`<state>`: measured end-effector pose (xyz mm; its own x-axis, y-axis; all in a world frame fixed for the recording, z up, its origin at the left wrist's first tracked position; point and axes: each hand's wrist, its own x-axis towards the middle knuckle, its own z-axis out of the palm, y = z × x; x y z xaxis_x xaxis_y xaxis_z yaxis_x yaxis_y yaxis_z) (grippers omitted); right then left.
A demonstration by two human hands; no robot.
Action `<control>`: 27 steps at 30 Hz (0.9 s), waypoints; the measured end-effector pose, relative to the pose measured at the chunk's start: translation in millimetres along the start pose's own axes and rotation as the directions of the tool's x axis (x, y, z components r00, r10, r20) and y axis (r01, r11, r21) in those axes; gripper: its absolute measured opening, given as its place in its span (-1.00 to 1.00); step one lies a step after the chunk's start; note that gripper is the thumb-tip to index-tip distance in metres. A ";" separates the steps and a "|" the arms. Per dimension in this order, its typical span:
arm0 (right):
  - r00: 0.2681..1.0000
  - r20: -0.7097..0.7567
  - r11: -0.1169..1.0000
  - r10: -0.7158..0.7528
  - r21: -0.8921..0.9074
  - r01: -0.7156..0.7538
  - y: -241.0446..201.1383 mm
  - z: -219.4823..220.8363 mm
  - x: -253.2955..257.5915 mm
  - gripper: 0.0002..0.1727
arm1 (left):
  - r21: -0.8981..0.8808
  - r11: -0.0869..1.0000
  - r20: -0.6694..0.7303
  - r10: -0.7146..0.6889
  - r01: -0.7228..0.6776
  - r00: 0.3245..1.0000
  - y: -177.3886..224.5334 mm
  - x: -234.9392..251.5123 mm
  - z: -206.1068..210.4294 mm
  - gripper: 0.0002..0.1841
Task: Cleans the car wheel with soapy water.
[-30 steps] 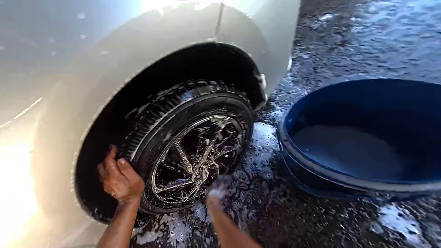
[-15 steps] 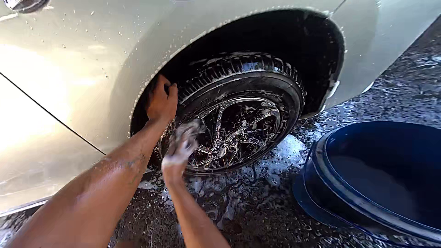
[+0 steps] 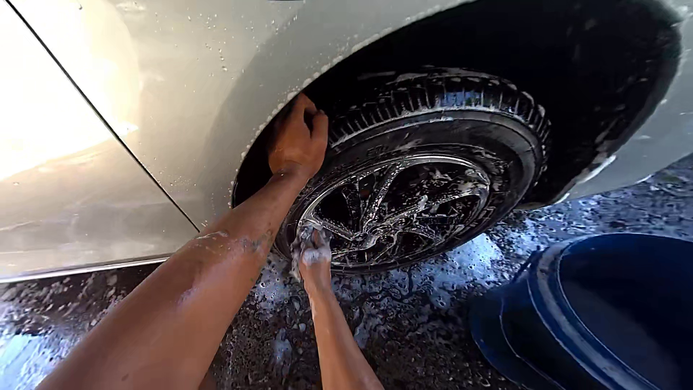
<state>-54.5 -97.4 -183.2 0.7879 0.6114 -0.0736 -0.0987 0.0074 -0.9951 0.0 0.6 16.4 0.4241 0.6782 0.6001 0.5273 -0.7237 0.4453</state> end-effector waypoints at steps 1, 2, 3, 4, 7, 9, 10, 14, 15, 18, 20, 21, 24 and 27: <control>0.996 0.064 0.995 0.066 0.066 -0.070 -3.2 -5.5 -2.1 -0.63 | 0.008 1.000 0.008 0.000 0.000 1.000 2.0 0.8 -0.1 -0.72; 0.989 0.098 0.987 0.111 0.101 -0.121 -6.2 -8.7 1.0 -0.63 | 0.014 1.000 0.017 -0.005 0.004 1.000 4.5 2.3 -0.6 -0.71; 0.988 0.085 0.986 0.128 0.101 -0.136 -8.8 -10.2 5.9 -0.66 | 0.021 1.000 0.019 -0.012 0.012 1.000 6.3 3.3 -0.7 -0.71; 0.987 0.053 0.984 0.150 0.085 -0.154 -12.0 -11.8 8.8 -0.69 | 0.025 0.999 0.023 -0.021 0.020 1.000 6.6 1.1 0.0 -0.70; 0.982 0.061 0.973 0.181 0.136 -0.188 -10.2 -4.0 -3.0 -0.65 | 0.044 0.999 0.003 -0.011 0.011 1.000 4.1 -2.2 0.7 -0.71; 0.975 0.112 0.968 0.192 0.140 -0.206 -4.6 -0.9 -4.8 -0.58 | 0.055 0.998 -0.003 0.011 -0.011 1.000 3.6 0.8 1.9 -0.71; 0.972 0.111 0.968 0.209 0.120 -0.222 -5.2 0.0 2.5 -0.60 | 0.059 0.998 -0.005 0.013 -0.013 1.000 4.1 3.4 2.4 -0.71; 0.993 0.073 0.990 0.088 0.102 -0.095 -13.2 14.7 -2.7 -0.61 | 0.069 0.998 -0.005 0.009 -0.008 1.000 2.3 1.9 1.5 -0.71; 0.997 0.064 0.999 -0.040 0.039 0.037 -3.7 24.6 -18.6 -0.60 | 0.065 0.998 -0.008 0.020 -0.020 1.000 1.0 2.7 1.5 -0.71; 0.994 0.045 0.995 -0.102 0.026 0.101 41.7 39.6 -40.4 -0.58 | 0.034 0.999 0.002 0.037 -0.037 0.999 -1.3 3.9 3.6 -0.70; 0.999 -0.031 0.965 0.035 0.260 -0.026 59.6 27.4 -39.8 -0.62 | 0.011 0.999 -0.008 0.045 -0.045 0.999 -0.7 1.5 4.2 -0.71; 0.992 -0.043 0.915 0.122 0.393 -0.096 61.1 23.6 -36.7 -0.57 | 0.014 0.998 -0.024 0.062 -0.061 0.998 -2.1 3.9 2.9 -0.72; 0.971 -0.017 0.872 0.238 0.444 -0.206 53.0 30.8 -33.8 -0.50 | 0.023 0.997 -0.020 0.076 -0.076 0.997 -4.1 4.1 4.8 -0.71; 0.991 -0.074 0.992 0.108 -0.057 -0.113 73.0 41.2 -18.0 -0.55 | 0.005 0.999 -0.008 0.045 -0.045 0.999 -1.2 3.6 5.2 -0.71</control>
<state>-101.0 -75.2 -251.7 0.8155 0.5482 -0.1856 -0.1522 -0.1063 -0.9826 4.8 4.5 14.5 0.4415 0.6437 0.6251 0.5110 -0.7530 0.4145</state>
